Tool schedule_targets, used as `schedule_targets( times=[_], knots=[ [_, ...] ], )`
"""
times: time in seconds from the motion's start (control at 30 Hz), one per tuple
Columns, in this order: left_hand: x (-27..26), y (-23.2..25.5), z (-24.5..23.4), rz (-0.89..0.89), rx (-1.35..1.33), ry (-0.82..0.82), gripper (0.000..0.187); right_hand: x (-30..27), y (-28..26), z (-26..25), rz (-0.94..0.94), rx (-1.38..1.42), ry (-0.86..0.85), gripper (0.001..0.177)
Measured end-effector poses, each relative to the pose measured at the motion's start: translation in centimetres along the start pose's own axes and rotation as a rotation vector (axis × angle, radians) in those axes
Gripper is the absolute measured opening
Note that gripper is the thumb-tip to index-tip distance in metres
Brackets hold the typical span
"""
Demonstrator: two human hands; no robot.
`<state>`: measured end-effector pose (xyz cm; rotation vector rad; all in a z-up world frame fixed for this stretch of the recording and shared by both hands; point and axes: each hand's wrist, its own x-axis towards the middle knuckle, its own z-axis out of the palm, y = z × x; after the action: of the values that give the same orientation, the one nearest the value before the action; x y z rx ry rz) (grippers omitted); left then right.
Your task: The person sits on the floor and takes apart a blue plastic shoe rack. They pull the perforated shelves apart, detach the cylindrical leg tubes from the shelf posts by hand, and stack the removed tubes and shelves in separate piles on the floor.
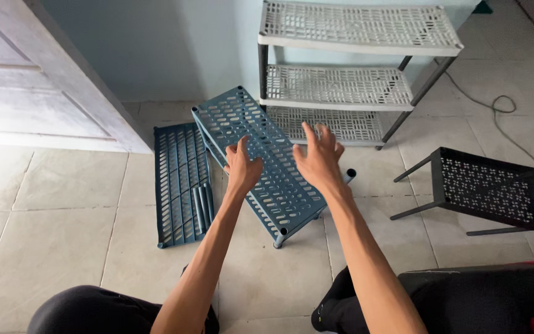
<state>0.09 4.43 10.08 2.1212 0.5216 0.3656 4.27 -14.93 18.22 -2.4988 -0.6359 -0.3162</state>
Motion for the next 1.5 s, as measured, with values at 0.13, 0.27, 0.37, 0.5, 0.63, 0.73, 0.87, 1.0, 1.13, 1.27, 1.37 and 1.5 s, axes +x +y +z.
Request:
schedule_targets(
  times=[0.13, 0.27, 0.37, 0.5, 0.63, 0.73, 0.87, 1.0, 1.13, 1.27, 1.37, 1.5],
  knots=[
    [0.5, 1.9, -0.4, -0.017, 0.090, -0.061, 0.073, 0.8, 2.4, -5.9, 0.134, 0.098, -0.072, 0.051],
    [0.0, 0.4, 0.1, -0.149, 0.224, -0.143, 0.076, -0.3, 6.5, -9.2, 0.251, 0.371, -0.212, 0.049],
    [-0.4, -1.9, 1.8, -0.266, 0.234, -0.195, 0.084, -1.4, 10.3, -7.9, 0.205, 0.624, -0.282, 0.050],
    [-1.7, -5.0, 5.7, -0.117, 0.165, -0.126, 0.096, -2.6, 14.2, -2.2, 0.337, 0.852, -0.398, 0.057],
    [-2.8, -6.7, 7.0, -0.096, 0.093, -0.026, 0.105, -3.1, 16.2, 2.1, 0.497, 0.947, -0.466, 0.064],
    [-3.3, -7.5, 6.8, -0.210, 0.024, -0.001, 0.114, -4.0, 16.8, 3.6, 0.621, 0.936, -0.546, 0.066],
    [-3.9, -8.7, 7.5, -0.426, -0.106, -0.123, 0.120, -5.0, 17.0, 4.6, 0.702, 1.040, -0.616, 0.062],
    [-4.1, -10.8, 7.5, -0.280, -0.076, -0.087, 0.121, -5.3, 16.7, 5.3, 0.684, 1.038, -0.681, 0.061],
    [-3.0, -12.1, 6.3, -0.290, -0.096, -0.089, 0.117, -4.7, 15.6, 6.1, 0.680, 1.063, -0.773, 0.062],
    [-1.6, -13.3, 4.6, -0.205, -0.098, -0.065, 0.108, -4.4, 13.7, 7.4, 0.676, 1.009, -0.780, 0.065],
    [-0.4, -14.5, 3.0, -0.152, -0.108, -0.033, 0.100, -4.1, 12.1, 9.0, 0.642, 1.003, -0.732, 0.064],
    [0.9, -14.7, 1.3, -0.096, -0.024, 0.014, 0.092, -3.6, 10.5, 10.9, 0.663, 1.021, -0.652, 0.057]
  ],
)
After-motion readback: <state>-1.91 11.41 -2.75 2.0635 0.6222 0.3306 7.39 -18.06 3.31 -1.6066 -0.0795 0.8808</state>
